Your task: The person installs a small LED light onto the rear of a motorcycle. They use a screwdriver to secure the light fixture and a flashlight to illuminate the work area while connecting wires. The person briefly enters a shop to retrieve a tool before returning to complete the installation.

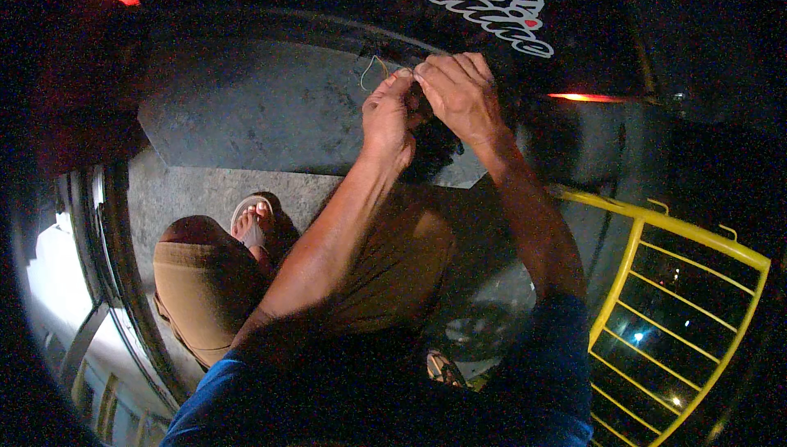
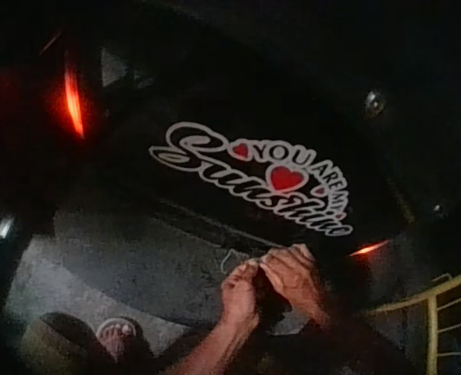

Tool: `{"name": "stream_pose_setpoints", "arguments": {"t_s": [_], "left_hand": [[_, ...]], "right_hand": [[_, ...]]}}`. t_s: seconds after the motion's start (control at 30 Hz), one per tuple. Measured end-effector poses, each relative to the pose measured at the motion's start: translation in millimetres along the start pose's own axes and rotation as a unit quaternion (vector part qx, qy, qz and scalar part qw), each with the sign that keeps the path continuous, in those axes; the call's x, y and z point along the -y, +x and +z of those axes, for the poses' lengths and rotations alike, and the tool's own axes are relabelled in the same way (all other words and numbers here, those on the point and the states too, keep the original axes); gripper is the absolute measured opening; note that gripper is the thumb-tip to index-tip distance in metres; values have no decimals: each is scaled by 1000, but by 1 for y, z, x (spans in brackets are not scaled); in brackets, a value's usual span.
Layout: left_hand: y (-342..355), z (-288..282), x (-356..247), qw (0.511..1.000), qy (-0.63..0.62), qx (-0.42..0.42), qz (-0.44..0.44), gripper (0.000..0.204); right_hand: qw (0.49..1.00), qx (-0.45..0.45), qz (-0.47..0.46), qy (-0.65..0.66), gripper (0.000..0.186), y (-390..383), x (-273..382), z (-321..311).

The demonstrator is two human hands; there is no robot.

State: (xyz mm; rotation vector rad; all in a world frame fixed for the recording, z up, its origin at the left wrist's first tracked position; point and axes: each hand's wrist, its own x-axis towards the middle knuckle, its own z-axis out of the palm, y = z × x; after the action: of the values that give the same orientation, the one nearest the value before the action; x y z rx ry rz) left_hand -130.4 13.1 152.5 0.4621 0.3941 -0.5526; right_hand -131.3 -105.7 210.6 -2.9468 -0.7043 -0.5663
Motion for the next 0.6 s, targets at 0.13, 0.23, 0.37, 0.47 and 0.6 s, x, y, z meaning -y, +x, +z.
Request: {"name": "stream_pose_setpoints", "arguments": {"t_s": [0.13,0.23,0.37,0.47,0.6], "left_hand": [[-1,5,1,1000,-19,7,4,12],[-1,3,0,1000,-11,7,14,13],[-3,6,1,1000,3,-2,12,14],[-1,2,1,1000,9,-16,10,14],[-6,6,-3,1000,-3,-19,9,15]], "right_hand": [[995,16,76,55,14,1,1,5],[862,106,372,327,12,12,7,6],[582,137,534,598,14,0,-11,10],[790,104,439,416,14,3,4,5],[996,30,71,34,18,12,15,-10]]}}
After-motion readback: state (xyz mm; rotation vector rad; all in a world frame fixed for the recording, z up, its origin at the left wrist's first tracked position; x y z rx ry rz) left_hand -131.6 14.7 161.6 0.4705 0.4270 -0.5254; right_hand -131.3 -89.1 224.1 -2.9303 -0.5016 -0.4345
